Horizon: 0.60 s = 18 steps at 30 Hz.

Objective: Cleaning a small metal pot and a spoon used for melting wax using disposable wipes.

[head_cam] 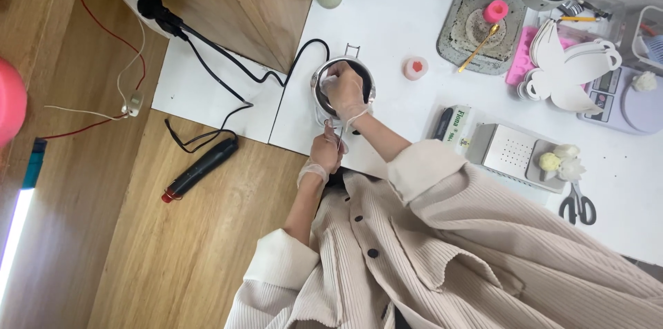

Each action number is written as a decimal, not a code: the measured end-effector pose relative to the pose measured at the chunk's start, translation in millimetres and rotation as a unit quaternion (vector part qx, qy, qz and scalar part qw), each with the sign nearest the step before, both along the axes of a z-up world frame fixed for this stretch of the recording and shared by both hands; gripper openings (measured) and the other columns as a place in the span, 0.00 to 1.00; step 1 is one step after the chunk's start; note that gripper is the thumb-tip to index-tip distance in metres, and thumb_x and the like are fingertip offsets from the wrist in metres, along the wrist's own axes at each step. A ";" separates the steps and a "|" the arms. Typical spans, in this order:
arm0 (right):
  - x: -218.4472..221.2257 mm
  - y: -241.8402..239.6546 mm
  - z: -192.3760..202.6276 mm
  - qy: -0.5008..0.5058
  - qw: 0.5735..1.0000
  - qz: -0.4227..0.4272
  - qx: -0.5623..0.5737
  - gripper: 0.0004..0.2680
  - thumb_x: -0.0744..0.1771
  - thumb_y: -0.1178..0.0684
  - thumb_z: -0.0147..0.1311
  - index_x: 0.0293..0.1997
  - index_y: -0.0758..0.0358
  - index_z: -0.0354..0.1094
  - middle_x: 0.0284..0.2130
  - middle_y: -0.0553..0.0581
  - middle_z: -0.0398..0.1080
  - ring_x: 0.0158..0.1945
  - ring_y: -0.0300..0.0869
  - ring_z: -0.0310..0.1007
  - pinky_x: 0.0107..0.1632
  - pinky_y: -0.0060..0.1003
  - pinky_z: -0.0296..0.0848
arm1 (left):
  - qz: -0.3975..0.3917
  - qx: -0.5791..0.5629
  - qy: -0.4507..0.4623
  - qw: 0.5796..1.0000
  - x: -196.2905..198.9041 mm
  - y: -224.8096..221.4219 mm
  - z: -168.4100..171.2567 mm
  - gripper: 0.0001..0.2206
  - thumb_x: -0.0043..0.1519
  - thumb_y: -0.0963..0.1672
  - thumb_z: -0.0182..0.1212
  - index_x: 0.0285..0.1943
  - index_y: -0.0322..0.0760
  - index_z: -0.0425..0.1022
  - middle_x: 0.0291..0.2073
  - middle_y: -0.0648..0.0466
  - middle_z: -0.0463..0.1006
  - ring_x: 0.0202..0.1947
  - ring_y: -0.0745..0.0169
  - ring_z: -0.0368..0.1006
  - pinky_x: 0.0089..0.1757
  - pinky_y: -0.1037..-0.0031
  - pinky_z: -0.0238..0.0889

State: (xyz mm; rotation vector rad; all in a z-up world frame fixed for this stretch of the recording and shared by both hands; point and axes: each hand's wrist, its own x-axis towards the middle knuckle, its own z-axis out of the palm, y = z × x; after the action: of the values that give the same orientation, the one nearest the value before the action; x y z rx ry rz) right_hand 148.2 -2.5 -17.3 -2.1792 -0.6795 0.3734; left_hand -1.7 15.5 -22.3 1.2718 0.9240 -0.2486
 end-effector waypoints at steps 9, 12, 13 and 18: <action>9.0 -11.3 21.5 -0.041 0.984 0.168 -0.039 0.05 0.61 0.61 0.59 0.35 0.63 0.78 0.33 0.65 0.78 0.38 0.54 0.80 0.47 0.43 0.77 | 0.000 0.044 -0.004 0.999 -5.1 2.0 -17.3 0.36 0.72 0.57 0.32 0.17 0.32 0.69 0.08 0.53 0.62 0.07 0.61 0.56 0.16 0.66 0.51; 8.7 -4.5 28.1 -0.025 0.996 0.075 -0.028 0.05 0.62 0.60 0.59 0.37 0.63 0.77 0.33 0.65 0.78 0.38 0.54 0.80 0.47 0.42 0.77 | -0.028 0.078 0.007 0.997 -1.1 8.0 -16.7 0.37 0.72 0.57 0.30 0.17 0.32 0.70 0.08 0.53 0.65 0.08 0.61 0.60 0.18 0.68 0.56; 4.9 -4.9 33.1 -0.008 0.999 0.045 -0.005 0.06 0.61 0.60 0.59 0.39 0.64 0.76 0.32 0.65 0.77 0.38 0.53 0.80 0.46 0.42 0.77 | -0.034 0.088 0.014 0.995 -5.4 7.7 -17.5 0.37 0.71 0.58 0.29 0.17 0.33 0.70 0.08 0.52 0.65 0.08 0.60 0.61 0.19 0.68 0.58; 27.9 -16.3 47.3 -0.014 0.953 0.286 -0.103 0.06 0.62 0.58 0.59 0.39 0.61 0.79 0.35 0.63 0.79 0.39 0.52 0.81 0.47 0.41 0.77 | -0.001 0.135 0.016 0.991 -4.2 13.7 -8.8 0.35 0.71 0.57 0.32 0.19 0.34 0.73 0.12 0.50 0.71 0.16 0.53 0.67 0.28 0.62 0.64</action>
State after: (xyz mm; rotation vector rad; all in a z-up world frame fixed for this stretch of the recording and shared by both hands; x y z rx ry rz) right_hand 176.1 -18.8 30.1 -2.1469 -1.3446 0.7393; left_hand -6.0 29.2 -31.1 1.5211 1.0079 -0.1487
